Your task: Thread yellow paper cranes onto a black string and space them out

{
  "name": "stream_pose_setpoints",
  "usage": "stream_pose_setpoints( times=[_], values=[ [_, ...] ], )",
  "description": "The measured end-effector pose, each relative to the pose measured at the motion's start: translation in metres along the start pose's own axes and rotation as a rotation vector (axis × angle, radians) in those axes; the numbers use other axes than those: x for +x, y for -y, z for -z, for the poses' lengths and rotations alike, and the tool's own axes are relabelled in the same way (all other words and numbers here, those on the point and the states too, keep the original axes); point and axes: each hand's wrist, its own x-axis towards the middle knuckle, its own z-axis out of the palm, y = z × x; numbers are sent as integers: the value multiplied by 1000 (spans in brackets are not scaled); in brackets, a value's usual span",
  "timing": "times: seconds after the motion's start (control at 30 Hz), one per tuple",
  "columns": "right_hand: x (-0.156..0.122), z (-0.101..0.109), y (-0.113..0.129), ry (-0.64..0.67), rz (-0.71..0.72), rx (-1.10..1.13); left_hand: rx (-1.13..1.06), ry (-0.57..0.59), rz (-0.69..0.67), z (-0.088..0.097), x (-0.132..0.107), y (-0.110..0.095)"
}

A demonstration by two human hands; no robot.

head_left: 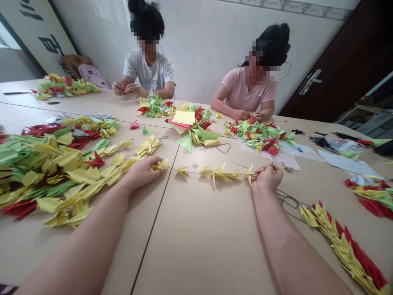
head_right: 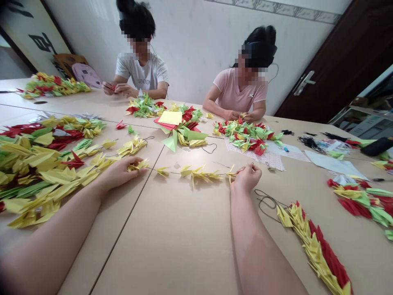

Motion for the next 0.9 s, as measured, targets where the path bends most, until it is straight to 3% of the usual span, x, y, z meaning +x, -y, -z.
stream_pose_setpoints(
  times=[0.13,0.33,0.7,0.9],
  values=[
    [-2,0,2,-14,9,-29,-62,-73,127,2,-4,-3],
    [-7,-5,1,-7,42,-77,-21,-167,189,4,-3,-1],
    [-2,-3,-4,-10,78,-127,-113,-48,55,-4,3,-3],
    [1,-1,-1,-75,111,-148,-285,-73,26,-7,3,0]
  ],
)
